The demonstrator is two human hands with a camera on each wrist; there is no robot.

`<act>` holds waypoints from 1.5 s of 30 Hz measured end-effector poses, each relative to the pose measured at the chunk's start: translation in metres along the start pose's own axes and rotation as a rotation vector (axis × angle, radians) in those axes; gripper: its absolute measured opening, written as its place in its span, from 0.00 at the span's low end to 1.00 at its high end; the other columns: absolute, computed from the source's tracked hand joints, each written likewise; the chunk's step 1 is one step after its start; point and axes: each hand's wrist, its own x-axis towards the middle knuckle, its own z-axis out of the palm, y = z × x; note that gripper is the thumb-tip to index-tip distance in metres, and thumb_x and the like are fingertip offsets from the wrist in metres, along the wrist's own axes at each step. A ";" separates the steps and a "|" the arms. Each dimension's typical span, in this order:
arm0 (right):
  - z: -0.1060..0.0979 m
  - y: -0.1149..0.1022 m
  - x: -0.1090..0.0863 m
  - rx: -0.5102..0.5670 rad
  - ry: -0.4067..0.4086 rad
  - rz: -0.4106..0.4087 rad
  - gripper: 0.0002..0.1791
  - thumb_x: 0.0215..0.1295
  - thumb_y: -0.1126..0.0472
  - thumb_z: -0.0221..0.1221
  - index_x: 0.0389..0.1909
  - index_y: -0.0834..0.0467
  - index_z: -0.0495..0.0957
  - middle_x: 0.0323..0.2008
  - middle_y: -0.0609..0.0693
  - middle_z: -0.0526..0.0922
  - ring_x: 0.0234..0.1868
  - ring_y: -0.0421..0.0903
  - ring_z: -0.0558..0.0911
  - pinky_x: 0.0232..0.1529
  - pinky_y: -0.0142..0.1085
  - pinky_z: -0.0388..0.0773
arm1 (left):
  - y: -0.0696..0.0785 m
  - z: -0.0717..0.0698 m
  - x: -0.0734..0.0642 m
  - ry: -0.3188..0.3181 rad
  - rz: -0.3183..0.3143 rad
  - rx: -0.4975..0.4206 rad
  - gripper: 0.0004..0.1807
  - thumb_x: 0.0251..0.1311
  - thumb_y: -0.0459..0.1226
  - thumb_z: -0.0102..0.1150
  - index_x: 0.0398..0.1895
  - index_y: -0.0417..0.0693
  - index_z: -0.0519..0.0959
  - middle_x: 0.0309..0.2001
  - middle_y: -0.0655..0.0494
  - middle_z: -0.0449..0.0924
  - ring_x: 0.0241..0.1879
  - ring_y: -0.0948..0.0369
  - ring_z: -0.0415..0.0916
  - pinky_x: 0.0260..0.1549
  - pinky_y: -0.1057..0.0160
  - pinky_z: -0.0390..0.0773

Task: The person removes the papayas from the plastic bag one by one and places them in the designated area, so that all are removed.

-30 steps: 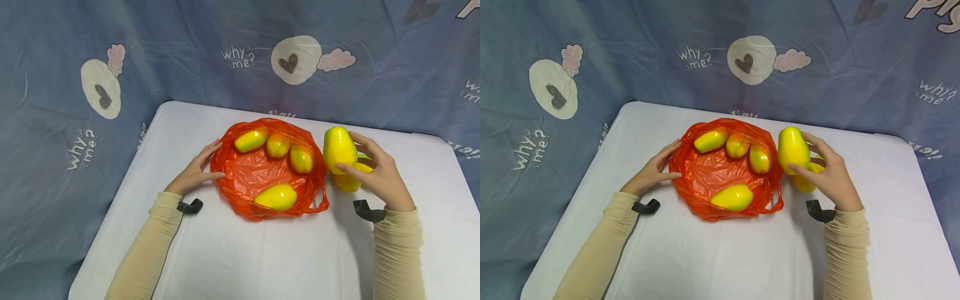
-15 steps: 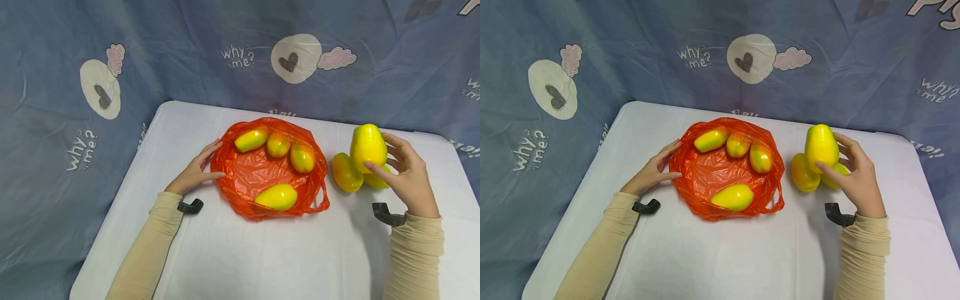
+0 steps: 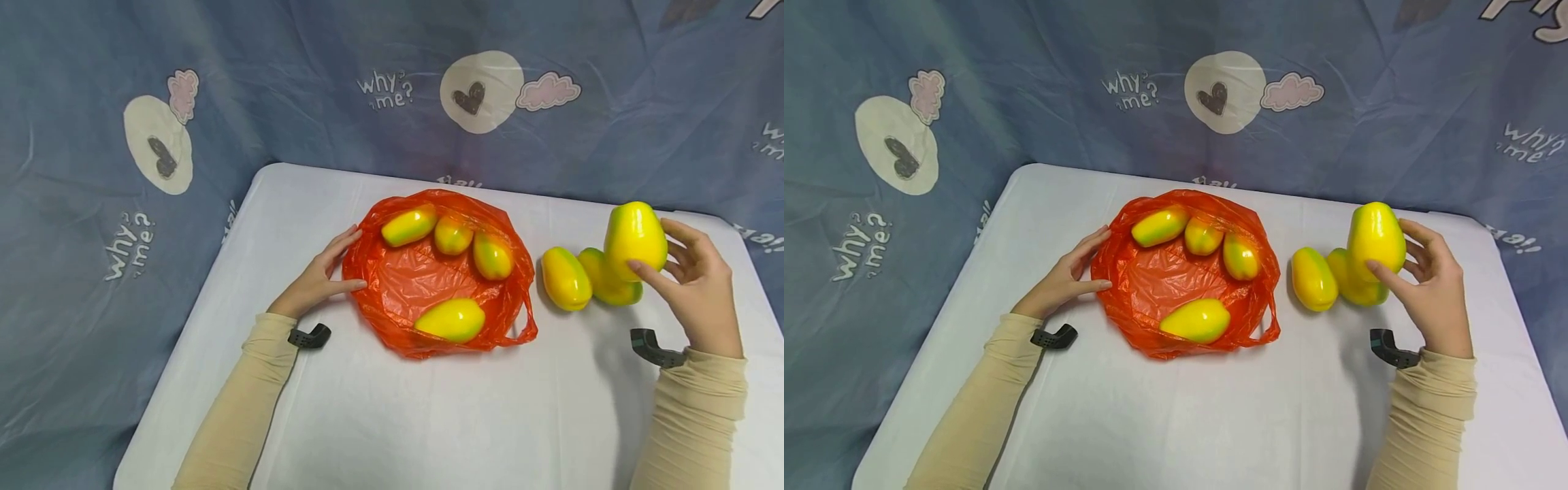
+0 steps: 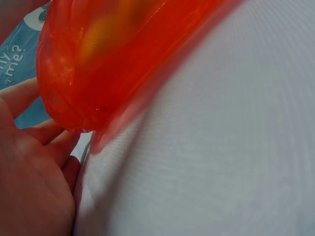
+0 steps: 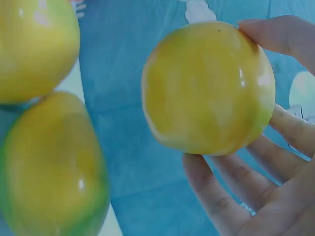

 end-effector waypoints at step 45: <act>-0.038 0.077 0.002 -0.245 -0.076 0.170 0.40 0.69 0.49 0.67 0.78 0.54 0.64 0.78 0.53 0.67 0.73 0.38 0.69 0.57 0.07 0.66 | -0.002 0.000 0.002 0.002 -0.022 0.046 0.49 0.60 0.35 0.73 0.81 0.69 0.59 0.83 0.72 0.46 0.84 0.65 0.39 0.79 0.71 0.51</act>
